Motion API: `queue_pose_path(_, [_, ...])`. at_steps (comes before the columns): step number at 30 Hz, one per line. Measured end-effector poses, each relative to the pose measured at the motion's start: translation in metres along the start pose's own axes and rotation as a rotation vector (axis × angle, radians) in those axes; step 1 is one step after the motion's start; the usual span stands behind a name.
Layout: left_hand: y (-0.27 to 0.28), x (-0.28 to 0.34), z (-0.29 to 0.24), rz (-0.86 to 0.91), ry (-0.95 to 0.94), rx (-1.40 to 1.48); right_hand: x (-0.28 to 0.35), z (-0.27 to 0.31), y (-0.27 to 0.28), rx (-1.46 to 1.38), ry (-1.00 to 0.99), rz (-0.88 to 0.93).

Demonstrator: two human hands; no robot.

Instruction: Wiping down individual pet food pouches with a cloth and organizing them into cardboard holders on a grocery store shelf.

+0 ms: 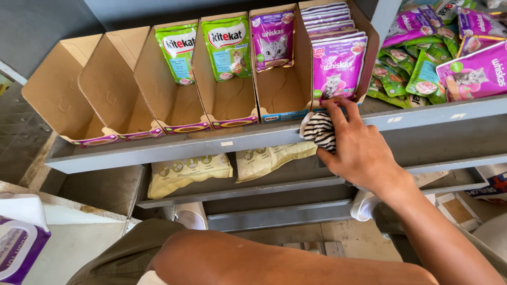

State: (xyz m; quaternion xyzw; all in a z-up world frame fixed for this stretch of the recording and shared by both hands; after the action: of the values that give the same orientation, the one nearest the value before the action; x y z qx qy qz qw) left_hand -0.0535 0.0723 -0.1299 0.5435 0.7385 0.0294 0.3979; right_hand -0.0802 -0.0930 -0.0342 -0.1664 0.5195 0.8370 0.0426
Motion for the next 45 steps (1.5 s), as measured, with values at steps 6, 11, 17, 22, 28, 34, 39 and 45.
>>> queue_pose_path(6, [0.008, 0.017, 0.008, 0.000, 0.004, -0.024, 0.000, 0.001, 0.001, -0.004, 0.011, -0.004])
queue_pose_path(11, [-0.015, -0.116, -0.159, -0.016, 0.025, -0.038, 0.000, 0.002, 0.000, -0.007, 0.005, -0.012])
queue_pose_path(17, [-0.030, -0.142, -0.201, -0.017, 0.035, -0.043, 0.000, 0.001, 0.000, 0.008, 0.009, -0.007])
queue_pose_path(22, [-0.034, -0.144, -0.206, -0.015, 0.043, -0.046, 0.002, 0.004, 0.001, -0.002, 0.011, -0.008])
queue_pose_path(28, [-0.054, -0.172, -0.198, 0.061, -0.017, 0.021, 0.002, -0.007, -0.004, -0.003, -0.028, -0.014])
queue_pose_path(34, [-0.060, -0.242, -0.159, -0.068, -0.138, -0.332, 0.011, -0.036, -0.026, 0.068, 0.045, -0.118])
queue_pose_path(39, [-0.045, -0.299, -0.072, -0.145, -0.085, -0.829, 0.019, -0.004, -0.010, 0.136, 0.221, -0.309])
queue_pose_path(45, [-0.019, -0.358, 0.015, -0.040, 0.198, -1.032, -0.007, -0.028, -0.036, 0.048, 0.000, 0.028])
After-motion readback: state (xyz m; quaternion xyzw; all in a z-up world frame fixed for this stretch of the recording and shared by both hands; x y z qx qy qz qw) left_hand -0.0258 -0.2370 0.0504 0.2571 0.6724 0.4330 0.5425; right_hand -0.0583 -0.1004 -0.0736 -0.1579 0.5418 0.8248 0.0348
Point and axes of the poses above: each hand's wrist, its own x-axis away from the middle knuckle, its own y-axis out of the back of the hand, z = x × y, the point moved 9 cm from there along -x, towards the middle knuckle, and after that the axes turned 11 degrees about -x, right-handed, at the moved point
